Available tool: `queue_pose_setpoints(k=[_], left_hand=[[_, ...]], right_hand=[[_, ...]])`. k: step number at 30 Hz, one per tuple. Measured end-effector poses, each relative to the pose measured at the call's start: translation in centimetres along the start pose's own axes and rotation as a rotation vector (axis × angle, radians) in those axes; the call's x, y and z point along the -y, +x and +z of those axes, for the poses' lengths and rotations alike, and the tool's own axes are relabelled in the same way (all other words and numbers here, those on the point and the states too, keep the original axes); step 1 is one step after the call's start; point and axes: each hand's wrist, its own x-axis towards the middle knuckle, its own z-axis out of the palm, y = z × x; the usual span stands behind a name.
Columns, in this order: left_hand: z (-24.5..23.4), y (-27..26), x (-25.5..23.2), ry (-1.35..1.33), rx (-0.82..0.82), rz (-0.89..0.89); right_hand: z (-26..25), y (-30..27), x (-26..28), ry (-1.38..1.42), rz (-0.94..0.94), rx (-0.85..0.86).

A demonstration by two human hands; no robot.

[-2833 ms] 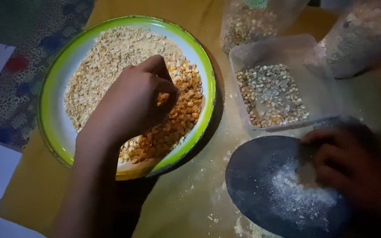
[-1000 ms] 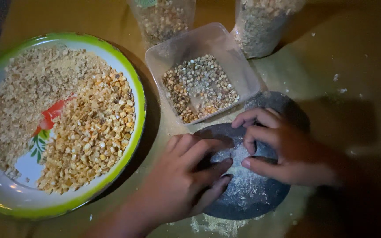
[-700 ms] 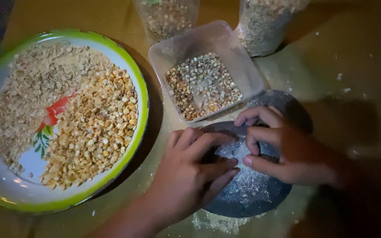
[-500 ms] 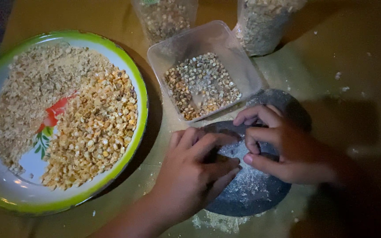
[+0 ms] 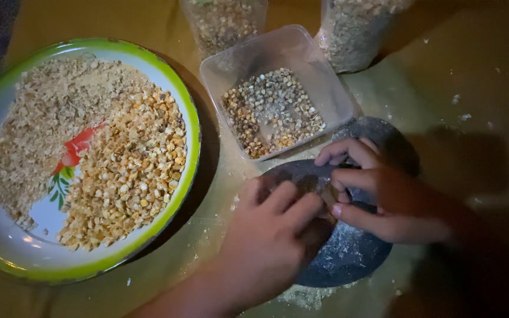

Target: Grinding grains manually using a stone mortar and pestle on a workspace

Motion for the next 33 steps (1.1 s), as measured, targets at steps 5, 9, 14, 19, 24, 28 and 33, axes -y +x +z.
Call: queue_pose_setpoints(k=[5,9,14,19,24,28,33], left_hand=[[-0.4,0.3,-0.4,-0.003,-0.011,0.019],[-0.1,-0.1,0.2,-0.037,-0.018,0.057],[-1.5,-0.2,1.9,-0.041,-0.022,0.031],[-3.8,-0.1,4.6,0.039,-0.135,-0.025],[-7.5,-0.9,7.2,0.28,-0.156,-0.126],[-10.3,-1.2,9.0,0.375,-0.157,-0.216],[-11.9,-2.7,11.9,0.405,-0.058,-0.303]], right_hand=[[0.0,0.0,-0.2,-0.077,-0.02,-0.003],[0.0,0.0,-0.4,-0.108,0.0,-0.001],[0.3,-0.1,-0.4,-0.087,0.003,-0.034],[0.3,-0.2,-0.3,-0.012,0.042,-0.018],[0.5,-0.4,-1.0,-0.031,0.057,-0.014],[1.0,-0.9,-2.4,-0.02,-0.011,-0.045],[0.8,-1.2,-6.4,-0.394,-0.049,-0.016]])
